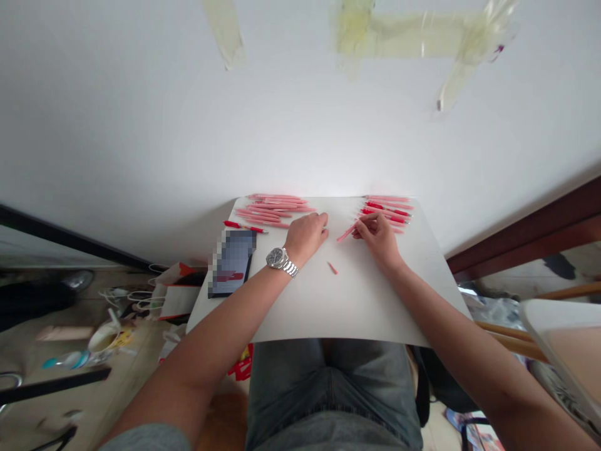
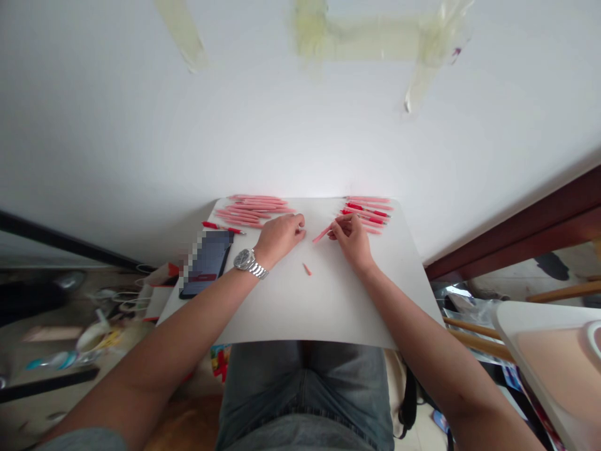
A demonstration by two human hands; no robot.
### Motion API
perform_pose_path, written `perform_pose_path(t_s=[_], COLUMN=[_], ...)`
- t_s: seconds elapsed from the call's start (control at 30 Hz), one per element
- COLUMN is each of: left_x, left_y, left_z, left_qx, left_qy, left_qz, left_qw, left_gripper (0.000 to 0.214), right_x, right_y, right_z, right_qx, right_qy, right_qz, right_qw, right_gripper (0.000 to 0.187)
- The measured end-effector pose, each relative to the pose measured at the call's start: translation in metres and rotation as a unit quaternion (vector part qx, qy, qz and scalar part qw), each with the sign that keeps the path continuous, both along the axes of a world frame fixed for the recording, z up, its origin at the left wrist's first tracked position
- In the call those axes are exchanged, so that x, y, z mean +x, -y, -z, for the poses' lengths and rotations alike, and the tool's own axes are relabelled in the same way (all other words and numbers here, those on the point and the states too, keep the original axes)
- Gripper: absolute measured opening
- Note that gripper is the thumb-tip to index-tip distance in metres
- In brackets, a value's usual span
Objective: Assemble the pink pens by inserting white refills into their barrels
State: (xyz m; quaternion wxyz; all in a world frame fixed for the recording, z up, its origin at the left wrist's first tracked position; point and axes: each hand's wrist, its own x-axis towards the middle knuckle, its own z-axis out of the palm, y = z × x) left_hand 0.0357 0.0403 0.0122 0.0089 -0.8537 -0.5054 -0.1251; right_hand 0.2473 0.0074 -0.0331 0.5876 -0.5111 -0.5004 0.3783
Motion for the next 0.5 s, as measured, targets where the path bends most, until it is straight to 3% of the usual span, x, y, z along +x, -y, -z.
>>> perform_pose_path(t_s=[0.3, 0.5], left_x=[-0.006, -0.020], left_y=[-0.001, -0.003], left_z=[0.003, 0.010], left_qx=[-0.014, 0.012], left_qy=[0.049, 0.097], left_qz=[-0.001, 0.069], left_qw=[0.999, 0.993], left_gripper=[0.016, 0.023], right_x=[-0.002, -0.001], right_y=[0.004, 0.003], right_z=[-0.007, -0.009], right_qx=[-0.013, -0.022], right_qy=[0.022, 0.060], right_qz=[-0.006, -0.005], right_qw=[1.000, 0.998], right_gripper=[0.046, 0.045])
